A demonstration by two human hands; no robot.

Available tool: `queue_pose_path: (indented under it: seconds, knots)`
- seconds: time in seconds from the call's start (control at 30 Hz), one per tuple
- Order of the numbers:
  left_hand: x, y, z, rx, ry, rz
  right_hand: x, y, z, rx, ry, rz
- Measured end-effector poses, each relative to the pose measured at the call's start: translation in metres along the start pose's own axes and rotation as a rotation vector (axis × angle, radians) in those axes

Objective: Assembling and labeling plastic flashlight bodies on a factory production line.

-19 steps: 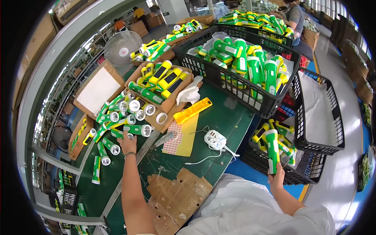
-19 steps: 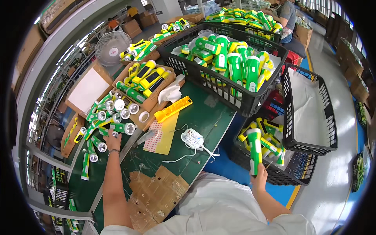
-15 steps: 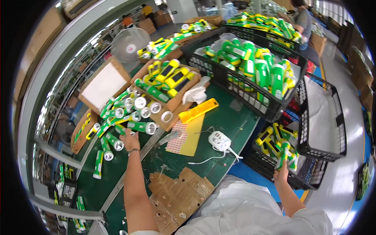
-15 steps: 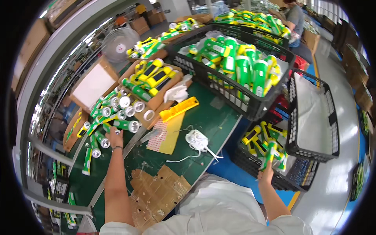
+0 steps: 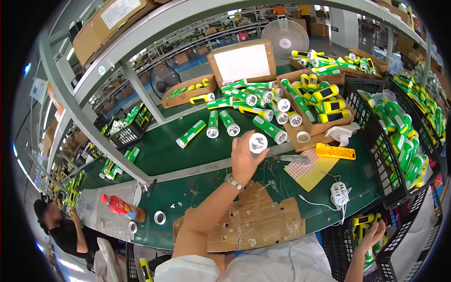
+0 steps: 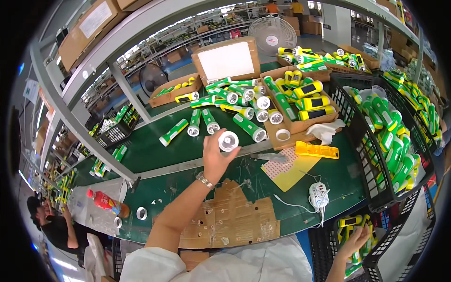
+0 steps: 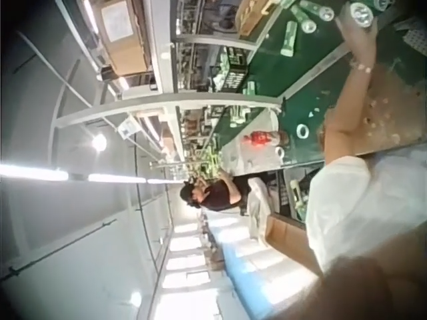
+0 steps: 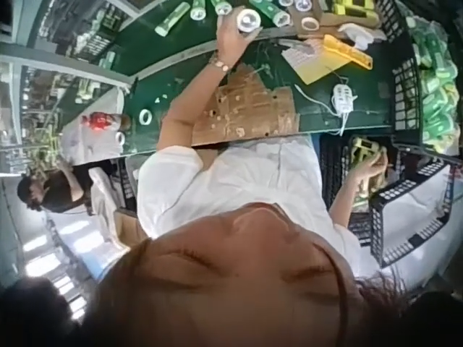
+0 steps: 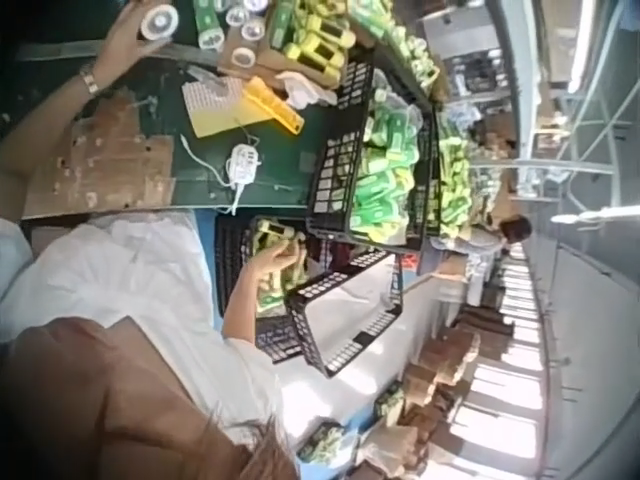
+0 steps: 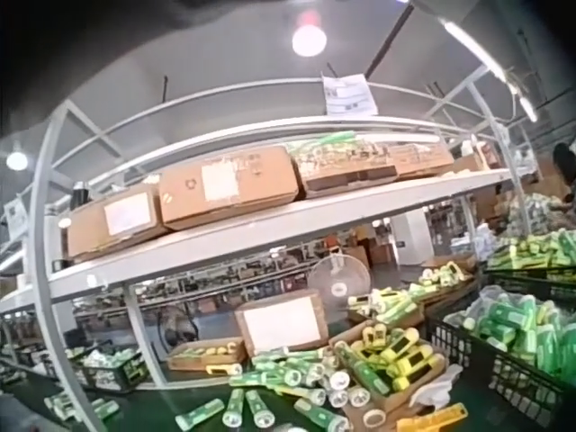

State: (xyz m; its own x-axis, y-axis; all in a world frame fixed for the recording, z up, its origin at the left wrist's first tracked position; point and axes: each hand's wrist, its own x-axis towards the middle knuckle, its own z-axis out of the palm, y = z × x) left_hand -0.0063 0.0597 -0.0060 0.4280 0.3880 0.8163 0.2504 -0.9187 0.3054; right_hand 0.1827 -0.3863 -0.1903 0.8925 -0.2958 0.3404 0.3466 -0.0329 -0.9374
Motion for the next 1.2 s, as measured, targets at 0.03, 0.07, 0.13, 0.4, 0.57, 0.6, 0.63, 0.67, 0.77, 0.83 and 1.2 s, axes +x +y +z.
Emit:
queue_pose_path:
  seconds: [0.03, 0.07, 0.13, 0.4, 0.57, 0.6, 0.63, 0.67, 0.77, 0.83, 1.2]
  knots:
    - [0.0, 0.01, -0.005, -0.028, -0.007, 0.012, -0.01, -0.037, 0.024, 0.001, -0.128, -0.099]
    - [-0.001, 0.018, -0.01, -0.032, -0.006, 0.009, -0.023, -0.074, 0.045, 0.0, -0.253, -0.197]
    - [-0.002, 0.034, -0.021, -0.09, -0.022, 0.068, -0.044, -0.107, 0.085, -0.051, -0.584, -0.538]
    - [-0.014, 0.068, -0.046, -0.286, -0.064, 0.027, -0.089, -0.157, 0.201, -0.67, -1.27, -0.505]
    - [-0.025, 0.052, -0.034, -1.209, -0.162, -0.648, -0.082, -0.152, 0.203, -0.651, -1.307, -0.498]
    - [-0.022, 0.052, -0.031, -1.482, -0.176, -0.778, -0.076, -0.166, 0.204, -0.581, -1.366, -0.319]
    - [-0.02, 0.054, -0.03, -1.59, -0.208, -0.934, -0.071, -0.173, 0.205, -0.508, -1.415, -0.136]
    - [-0.019, 0.055, -0.029, -1.694, -0.241, -1.095, -0.07, -0.174, 0.207, -0.514, -1.413, -0.124]
    - [-0.021, 0.054, -0.015, -1.696, -0.352, -1.158, -0.067, -0.189, 0.203, 0.065, -1.359, -0.191]
    - [-0.023, 0.058, -0.009, -1.684, -0.403, -1.183, -0.072, -0.216, 0.2, 0.061, -1.36, -0.078]
    - [-0.032, 0.079, -0.001, -1.562, -0.318, -1.082, -0.072, -0.244, 0.198, -0.184, -1.137, -0.455]
